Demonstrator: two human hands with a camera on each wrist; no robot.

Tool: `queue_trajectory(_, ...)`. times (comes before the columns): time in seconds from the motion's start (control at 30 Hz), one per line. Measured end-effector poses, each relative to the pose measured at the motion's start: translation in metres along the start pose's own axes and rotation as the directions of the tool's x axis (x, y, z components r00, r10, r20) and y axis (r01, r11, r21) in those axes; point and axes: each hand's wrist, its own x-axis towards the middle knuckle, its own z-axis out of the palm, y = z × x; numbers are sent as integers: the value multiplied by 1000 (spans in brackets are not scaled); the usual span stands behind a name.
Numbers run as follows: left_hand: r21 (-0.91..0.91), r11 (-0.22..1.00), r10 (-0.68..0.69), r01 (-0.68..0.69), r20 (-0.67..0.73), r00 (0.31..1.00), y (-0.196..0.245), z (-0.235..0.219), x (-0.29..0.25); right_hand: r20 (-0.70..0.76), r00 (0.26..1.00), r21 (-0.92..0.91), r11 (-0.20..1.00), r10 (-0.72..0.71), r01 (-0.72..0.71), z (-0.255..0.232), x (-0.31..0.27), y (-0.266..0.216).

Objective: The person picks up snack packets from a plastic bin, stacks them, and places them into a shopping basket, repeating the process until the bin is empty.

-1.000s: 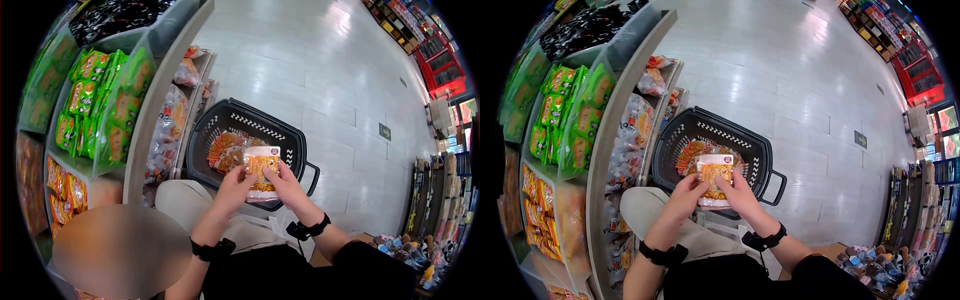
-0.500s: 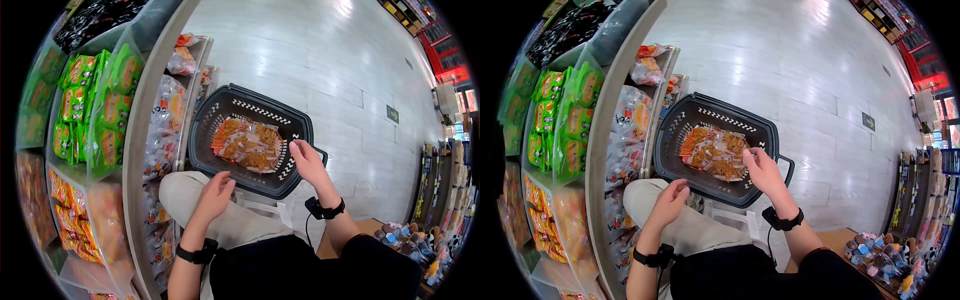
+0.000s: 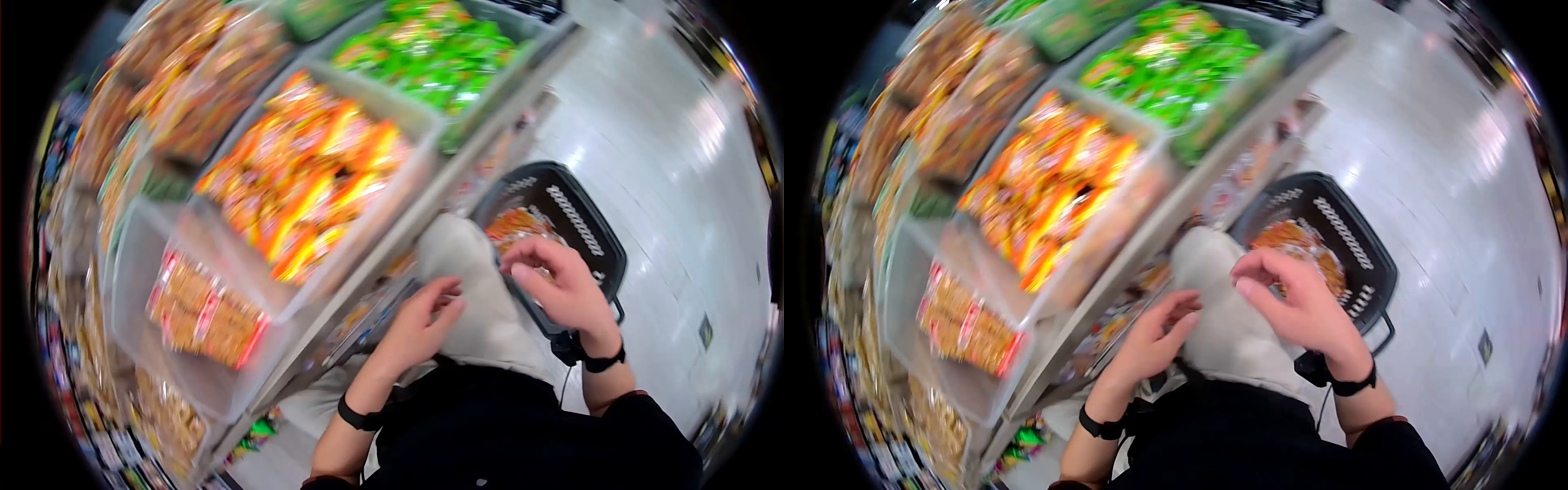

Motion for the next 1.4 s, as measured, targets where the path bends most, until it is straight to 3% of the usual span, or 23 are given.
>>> queue_trajectory(0.07, -44, 993, 105, -110, -91, 990, 12, -18, -31, 300, 910, -13, 953, -286, 303, 32, 5, -65)
queue_trajectory(0.1, -64, 988, 131, -139, -116, 985, 18, -28, -47, 425, 760, 93, 859, -491, 504, 54, 8, -90)
queue_trajectory(0.13, -82, 982, 157, -169, -137, 978, 26, -35, -63, 506, 555, 224, 722, -661, 655, 76, 9, -113)
queue_trajectory(0.17, -90, 984, 136, -155, -185, 973, 37, -43, -80, 539, 407, 321, 627, -738, 710, 97, 11, -131)
queue_trajectory(0.23, -77, 970, 202, -230, -272, 941, 42, -63, -115, 539, 207, 448, 486, -816, 750, 138, 9, -159)
queue_trajectory(0.33, 2, 970, 212, -243, -500, 840, 51, -98, -170, 499, 62, 552, 373, -864, 746, 189, -1, -180)
queue_trajectory(0.4, 212, 947, 319, -240, -681, 659, 47, -131, -190, 477, 27, 580, 338, -878, 742, 209, -6, -189)
queue_trajectory(0.43, 314, 937, 343, -152, -749, 567, 41, -150, -199, 469, 24, 588, 332, -883, 738, 215, -8, -193)
queue_trajectory(0.47, 291, 953, 291, -84, -803, 521, 35, -171, -206, 459, 27, 592, 328, -888, 736, 218, -11, -196)
queue_trajectory(0.5, 142, 980, 194, -137, -826, 529, 27, -192, -212, 448, 28, 601, 324, -894, 731, 221, -14, -200)
queue_trajectory(0.53, 118, 992, 123, -43, -845, 520, 19, -211, -220, 432, 39, 605, 322, -901, 728, 222, -18, -203)
queue_trajectory(0.63, 350, 909, 191, 227, -833, 519, 12, -250, -218, 430, 91, 606, 362, -898, 708, 216, -22, -212)
queue_trajectory(0.73, 541, 685, 258, 488, -806, 533, 2, -272, -204, 593, 87, 655, 542, -801, 527, 198, -7, -209)
queue_trajectory(0.77, 579, 583, 264, 569, -798, 542, 3, -275, -202, 573, 224, 642, 602, -788, 476, 203, -6, -196)
queue_trajectory(0.83, 521, 625, 147, 582, -810, 567, 10, -277, -200, 524, 351, 594, 628, -776, 503, 214, 5, -185)
queue_trajectory(0.87, 495, 641, 88, 587, -806, 585, 13, -277, -197, 519, 374, 569, 638, -768, 519, 217, 10, -180)
queue_trajectory(0.9, 498, 657, 116, 567, -809, 576, 10, -280, -196, 514, 398, 544, 648, -760, 533, 219, 16, -175)
queue_trajectory(0.93, 479, 660, 69, 579, -806, 588, 9, -284, -195, 530, 452, 537, 697, -717, 475, 217, 17, -165)
queue_trajectory(1.0, 436, 662, -30, 609, -797, 603, 14, -284, -196, 567, 494, 495, 752, -659, 436, 218, 19, -156)
queue_trajectory(1.13, 403, 653, -66, 641, -813, 578, 35, -272, -198, 610, 541, 423, 815, -579, 397, 219, 20, -147)
queue_trajectory(1.23, 504, 650, 86, 568, -792, 604, 26, -269, -204, 642, 578, 344, 863, -504, 370, 218, 19, -144)
queue_trajectory(1.33, 742, 518, 325, 425, -630, 705, 23, -263, -208, 645, 620, 306, 894, -447, 327, 219, 19, -139)
queue_trajectory(1.4, 753, 484, 313, 446, -625, 715, 26, -259, -207, 648, 627, 303, 902, -432, 309, 220, 18, -137)
